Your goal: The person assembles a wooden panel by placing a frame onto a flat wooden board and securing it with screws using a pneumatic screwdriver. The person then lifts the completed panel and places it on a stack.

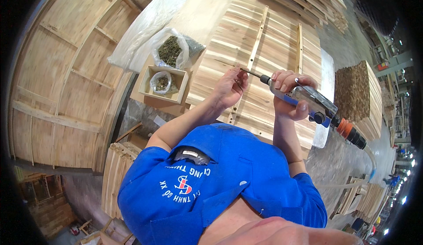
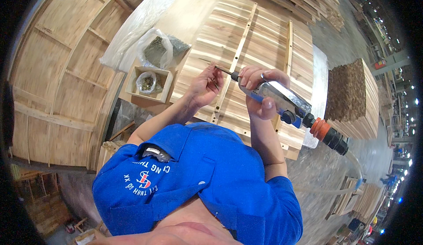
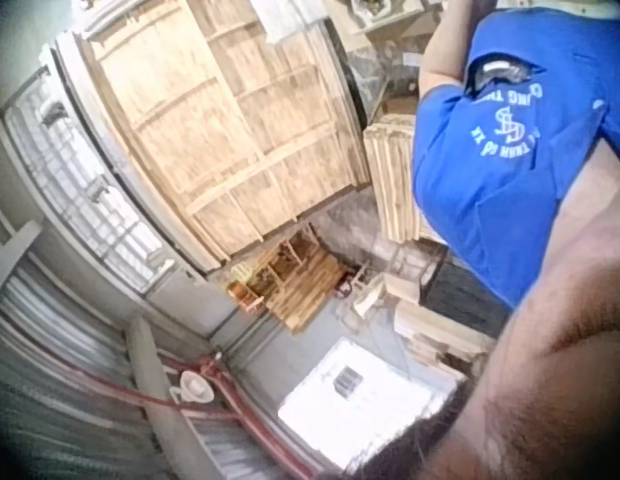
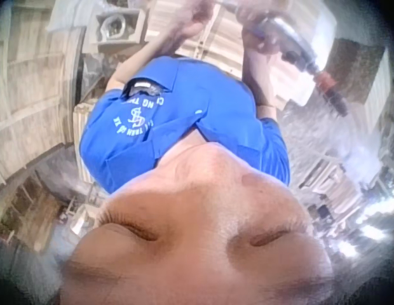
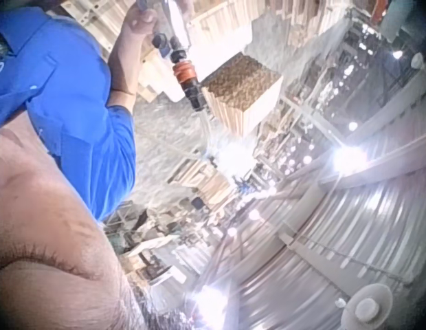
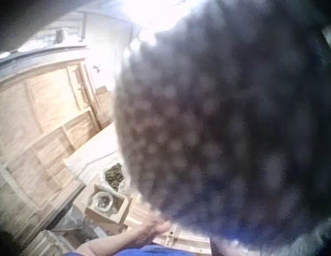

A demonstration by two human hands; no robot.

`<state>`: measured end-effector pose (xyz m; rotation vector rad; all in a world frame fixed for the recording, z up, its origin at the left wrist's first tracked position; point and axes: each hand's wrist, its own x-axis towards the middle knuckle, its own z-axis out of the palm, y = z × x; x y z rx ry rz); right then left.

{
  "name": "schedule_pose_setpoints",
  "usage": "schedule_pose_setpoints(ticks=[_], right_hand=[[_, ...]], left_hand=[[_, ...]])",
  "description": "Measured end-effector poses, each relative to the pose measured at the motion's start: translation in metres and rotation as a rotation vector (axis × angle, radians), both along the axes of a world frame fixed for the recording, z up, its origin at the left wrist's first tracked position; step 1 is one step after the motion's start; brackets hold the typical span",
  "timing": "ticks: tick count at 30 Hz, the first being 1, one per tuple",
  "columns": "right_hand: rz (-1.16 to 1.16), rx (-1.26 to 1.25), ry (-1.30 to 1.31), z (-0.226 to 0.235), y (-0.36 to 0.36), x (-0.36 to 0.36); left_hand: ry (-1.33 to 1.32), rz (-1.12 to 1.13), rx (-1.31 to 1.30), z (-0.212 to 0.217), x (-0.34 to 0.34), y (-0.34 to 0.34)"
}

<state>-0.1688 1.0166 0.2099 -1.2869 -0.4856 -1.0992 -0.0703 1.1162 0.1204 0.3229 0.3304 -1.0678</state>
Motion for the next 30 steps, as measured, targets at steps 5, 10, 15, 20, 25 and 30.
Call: schedule_pose_setpoints(ticks=[5,10,15,20,25,30], right_hand=[[-0.028,-0.087,-0.033,0.000,-0.014,-0.003],[-0.067,-0.071,-0.052,0.003,-0.035,-0.018],[-0.047,0.016,-0.080,0.005,-0.050,-0.016],[-0.053,0.064,-0.085,0.005,-0.063,-0.011],[-0.075,0.090,-0.087,0.005,-0.078,-0.014],[-0.161,0.122,-0.072,-0.005,-0.098,-0.022]], left_hand=[[-0.441,-0.392,0.222,-0.060,0.009,0.043],[-0.879,-0.213,0.840,-0.118,0.068,0.123],[-1.641,-0.115,1.781,-0.123,0.125,0.188],[-1.699,-0.607,2.019,-0.118,0.140,0.192],[-1.588,-0.579,1.942,-0.121,0.145,0.190],[-1.635,-0.456,2.011,-0.125,0.141,0.189]])
